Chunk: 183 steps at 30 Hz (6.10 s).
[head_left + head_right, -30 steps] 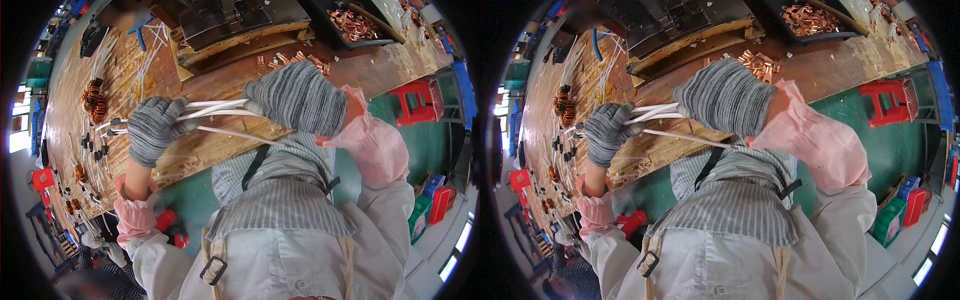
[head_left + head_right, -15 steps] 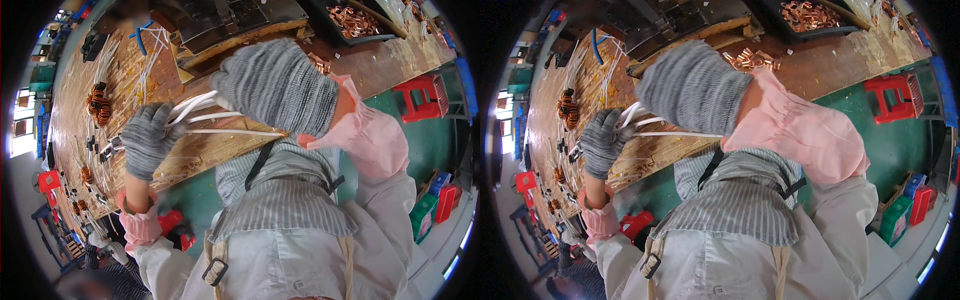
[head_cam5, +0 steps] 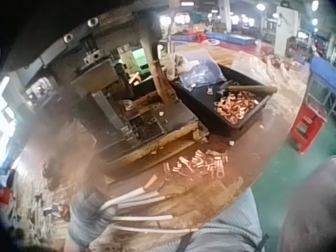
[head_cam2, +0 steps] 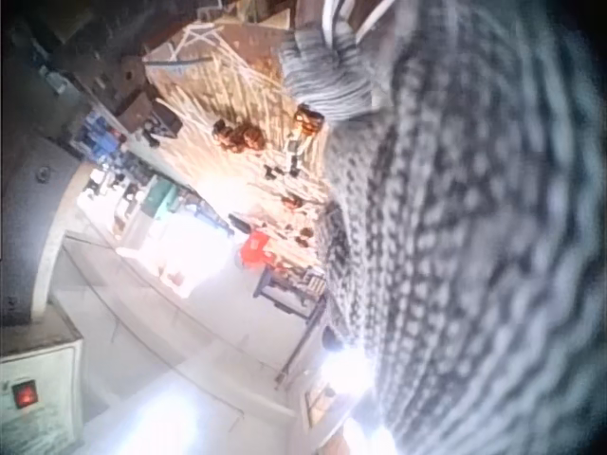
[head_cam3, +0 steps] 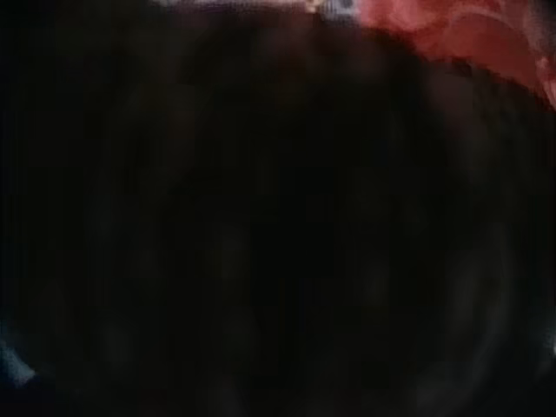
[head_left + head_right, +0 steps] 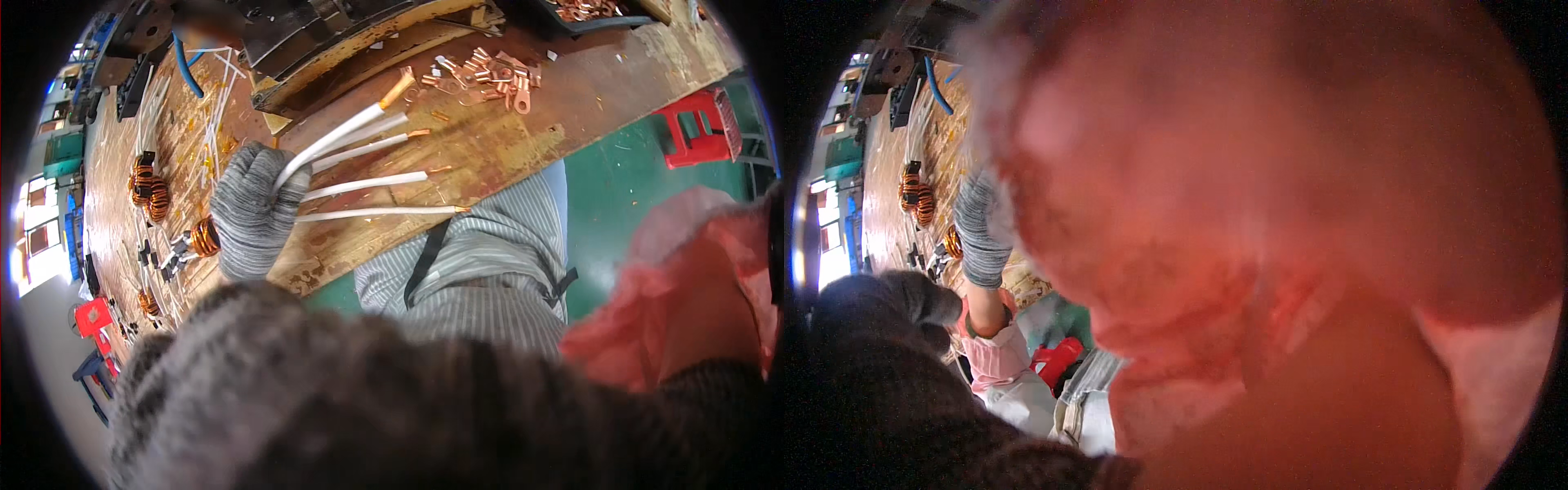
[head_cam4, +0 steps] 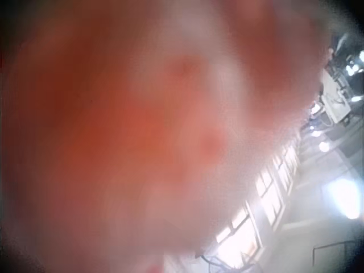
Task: The recorder is crimping metal terminals onto the ends of wires using a machine and occasionally a hammer to secure components.
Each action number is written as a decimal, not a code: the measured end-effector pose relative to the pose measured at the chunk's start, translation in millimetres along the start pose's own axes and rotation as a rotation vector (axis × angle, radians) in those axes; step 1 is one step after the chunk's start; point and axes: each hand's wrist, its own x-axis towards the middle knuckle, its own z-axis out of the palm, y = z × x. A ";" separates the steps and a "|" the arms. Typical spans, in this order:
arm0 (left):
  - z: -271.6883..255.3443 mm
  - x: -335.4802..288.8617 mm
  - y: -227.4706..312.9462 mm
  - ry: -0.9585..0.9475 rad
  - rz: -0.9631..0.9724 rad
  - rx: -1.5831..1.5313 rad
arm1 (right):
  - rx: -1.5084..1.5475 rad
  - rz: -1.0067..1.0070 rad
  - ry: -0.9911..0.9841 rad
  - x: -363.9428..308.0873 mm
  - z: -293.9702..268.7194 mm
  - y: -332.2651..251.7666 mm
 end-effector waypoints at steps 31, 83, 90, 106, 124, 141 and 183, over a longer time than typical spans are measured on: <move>-14.6 -13.2 3.7 -0.066 -0.031 0.387 | -0.020 -0.186 0.043 4.3 -18.4 27.1; 12.5 34.9 41.6 -0.155 0.185 -0.232 | 0.555 0.430 0.247 -88.2 32.6 -23.0; 13.2 42.6 41.6 -0.336 0.069 -0.339 | 0.100 0.474 -0.074 -100.3 56.7 -18.5; 13.2 59.5 51.9 -0.472 -0.207 -0.707 | 0.935 0.705 0.525 -102.3 54.2 -49.4; 21.3 53.0 49.0 -0.392 -0.165 -0.594 | 0.683 0.567 0.603 -90.7 57.5 -48.2; 18.5 62.6 46.9 -0.655 -0.231 -0.789 | 0.512 0.496 0.602 -91.4 63.3 -47.2; 13.0 43.8 39.1 -0.487 0.039 -0.439 | 1.422 0.850 0.648 -82.1 57.2 -63.9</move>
